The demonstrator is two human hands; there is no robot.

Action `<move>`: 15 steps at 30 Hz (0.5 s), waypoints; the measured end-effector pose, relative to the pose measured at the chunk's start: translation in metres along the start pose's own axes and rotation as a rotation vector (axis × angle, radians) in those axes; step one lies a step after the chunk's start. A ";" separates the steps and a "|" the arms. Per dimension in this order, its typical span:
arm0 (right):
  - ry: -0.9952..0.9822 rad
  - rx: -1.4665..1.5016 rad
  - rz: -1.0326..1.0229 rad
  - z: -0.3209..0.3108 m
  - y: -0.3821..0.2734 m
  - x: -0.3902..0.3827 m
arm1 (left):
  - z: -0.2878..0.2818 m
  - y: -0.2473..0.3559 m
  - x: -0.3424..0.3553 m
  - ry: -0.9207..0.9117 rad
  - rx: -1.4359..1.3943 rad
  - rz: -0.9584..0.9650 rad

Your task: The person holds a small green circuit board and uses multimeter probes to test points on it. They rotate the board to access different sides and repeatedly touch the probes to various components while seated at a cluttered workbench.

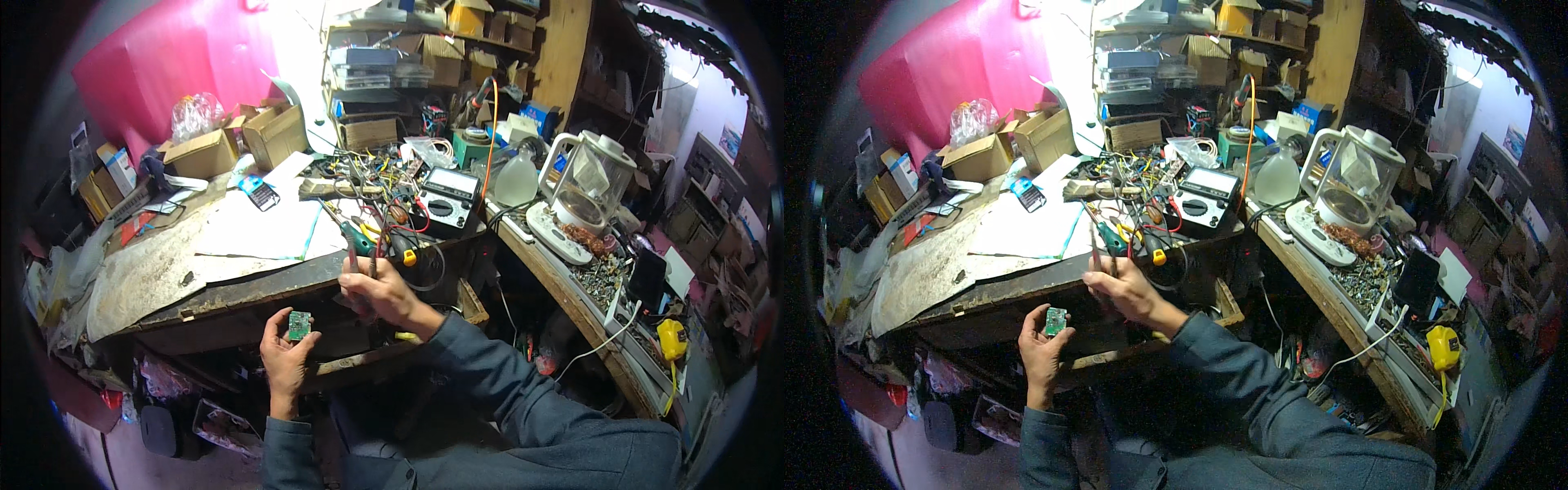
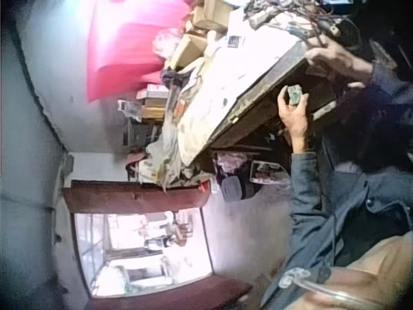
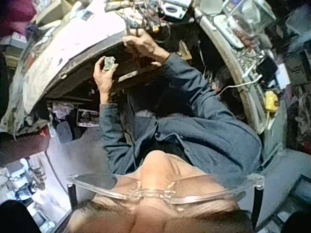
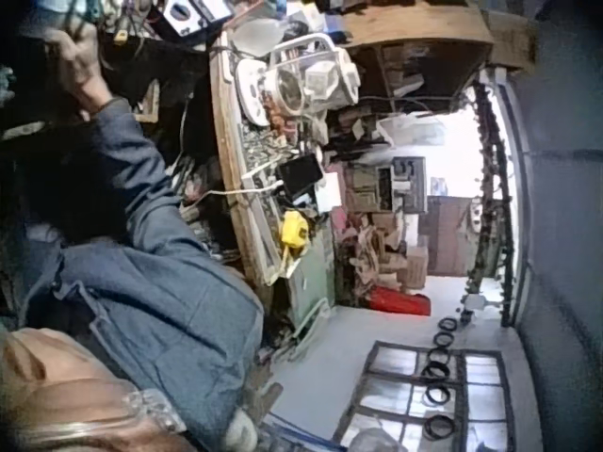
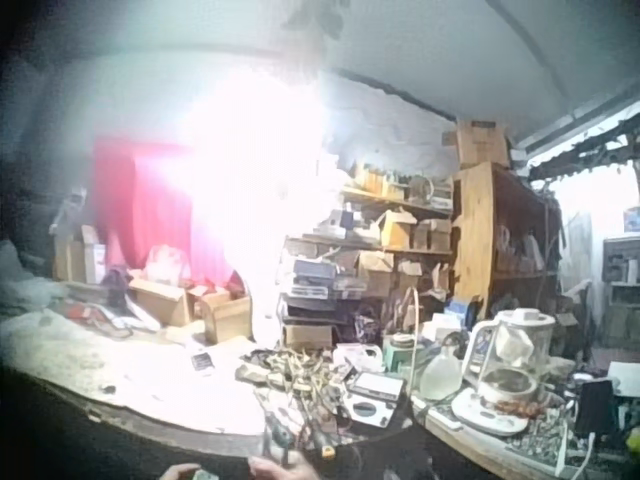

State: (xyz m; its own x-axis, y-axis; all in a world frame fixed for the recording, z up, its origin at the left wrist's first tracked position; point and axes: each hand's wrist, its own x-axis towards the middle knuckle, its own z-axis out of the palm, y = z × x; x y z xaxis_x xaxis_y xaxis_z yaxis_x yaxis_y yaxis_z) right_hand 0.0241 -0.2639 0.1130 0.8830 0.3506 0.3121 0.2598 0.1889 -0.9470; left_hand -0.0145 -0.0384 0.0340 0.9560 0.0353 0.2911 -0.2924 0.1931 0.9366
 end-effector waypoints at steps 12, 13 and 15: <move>-0.061 -1.643 -0.032 -0.169 -0.126 0.031 | -0.001 0.007 -0.004 -0.035 -0.027 -0.046; -0.071 -1.577 -0.073 -0.187 -0.120 0.032 | -0.001 0.007 -0.004 -0.041 -0.024 -0.052; -0.089 -1.322 -0.003 -0.208 -0.109 0.035 | -0.003 0.006 -0.002 -0.048 -0.020 -0.043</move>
State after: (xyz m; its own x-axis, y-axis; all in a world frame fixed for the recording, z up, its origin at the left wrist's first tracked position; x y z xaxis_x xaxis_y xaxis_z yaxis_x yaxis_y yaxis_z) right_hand 0.1085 -0.4631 0.2117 0.8663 0.4200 0.2703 0.4893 -0.8224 -0.2902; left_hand -0.0183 -0.0349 0.0385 0.9652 -0.0200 0.2606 -0.2506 0.2127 0.9445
